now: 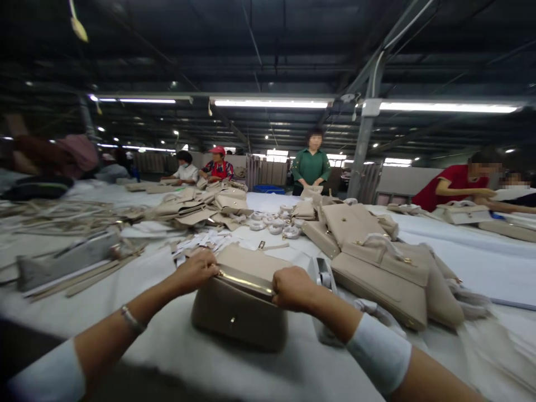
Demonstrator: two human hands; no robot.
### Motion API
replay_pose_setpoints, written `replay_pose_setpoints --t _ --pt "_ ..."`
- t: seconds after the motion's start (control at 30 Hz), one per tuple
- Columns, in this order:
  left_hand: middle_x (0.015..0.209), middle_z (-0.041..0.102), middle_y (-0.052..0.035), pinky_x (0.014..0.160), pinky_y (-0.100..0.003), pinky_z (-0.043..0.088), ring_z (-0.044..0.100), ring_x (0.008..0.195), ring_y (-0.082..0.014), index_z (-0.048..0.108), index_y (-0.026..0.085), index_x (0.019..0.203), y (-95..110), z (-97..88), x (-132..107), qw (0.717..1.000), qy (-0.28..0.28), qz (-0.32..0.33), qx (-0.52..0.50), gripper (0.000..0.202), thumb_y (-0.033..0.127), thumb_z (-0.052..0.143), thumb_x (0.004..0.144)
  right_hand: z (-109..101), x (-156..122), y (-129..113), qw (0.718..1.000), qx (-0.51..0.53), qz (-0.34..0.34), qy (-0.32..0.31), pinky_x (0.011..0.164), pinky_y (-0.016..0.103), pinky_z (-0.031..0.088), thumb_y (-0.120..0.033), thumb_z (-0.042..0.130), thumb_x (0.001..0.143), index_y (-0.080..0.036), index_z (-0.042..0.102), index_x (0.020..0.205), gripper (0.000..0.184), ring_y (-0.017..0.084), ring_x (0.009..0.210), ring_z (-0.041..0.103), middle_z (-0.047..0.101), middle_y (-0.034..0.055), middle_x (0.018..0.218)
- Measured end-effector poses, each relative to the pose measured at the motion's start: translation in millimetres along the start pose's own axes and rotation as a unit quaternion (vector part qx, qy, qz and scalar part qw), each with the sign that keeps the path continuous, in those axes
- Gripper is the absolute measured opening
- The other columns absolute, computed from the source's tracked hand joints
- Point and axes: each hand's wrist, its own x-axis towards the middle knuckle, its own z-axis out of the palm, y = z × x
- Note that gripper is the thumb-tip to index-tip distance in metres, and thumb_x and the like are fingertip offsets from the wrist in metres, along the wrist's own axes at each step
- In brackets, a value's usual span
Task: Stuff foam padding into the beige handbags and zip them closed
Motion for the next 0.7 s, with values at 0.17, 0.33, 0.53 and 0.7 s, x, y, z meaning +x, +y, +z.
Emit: replay_pose_setpoints --t 0.17,0.33,0.53,0.7 --pt "0.089 0.061 -0.0042 0.078 -0.027 0.043 0.056 0.088 -0.0177 0.062 0.016 0.077 -6.3 4.5 -9.2 0.995 -0.002 0.010 -0.101 0.026 0.031 0.041 0.083 -7.3 16.8 -13.8 0.997 -0.049 -0.050 -0.010 0.067 0.032 0.044 -0.037 0.061 0.071 -0.014 0.072 0.082 0.028 0.028 0.082 0.066 0.071 0.0165 0.086" --pt "0.083 0.060 -0.0037 0.078 -0.029 0.040 0.053 0.086 -0.0193 0.061 0.017 0.073 -2.4 5.2 -9.9 0.991 0.026 0.030 -0.132 0.018 0.026 0.047 0.078 -3.7 50.9 -48.0 0.996 0.004 -0.091 0.016 0.066 0.031 0.044 -0.046 0.054 0.081 -0.016 0.066 0.096 0.037 0.027 0.085 0.066 0.070 0.0147 0.094" --pt "0.076 0.059 -0.0008 0.070 -0.026 0.041 0.053 0.076 -0.0158 0.062 0.016 0.071 -16.7 7.7 -3.9 0.981 0.012 0.049 -0.188 0.016 0.026 0.052 0.078 17.7 70.4 -61.8 0.994 0.029 -0.094 0.042 0.064 0.031 0.042 -0.047 0.039 0.091 -0.016 0.058 0.108 0.040 0.028 0.083 0.067 0.070 0.0141 0.095" --pt "0.085 0.064 -0.0025 0.075 -0.024 0.044 0.057 0.082 -0.0151 0.068 0.015 0.081 -31.0 1.8 -7.0 0.962 -0.025 0.103 -0.253 0.015 0.024 0.056 0.079 25.4 71.8 -55.3 0.994 0.037 -0.092 0.049 0.061 0.030 0.039 -0.046 0.039 0.092 -0.015 0.057 0.107 0.039 0.029 0.081 0.067 0.071 0.0144 0.092"
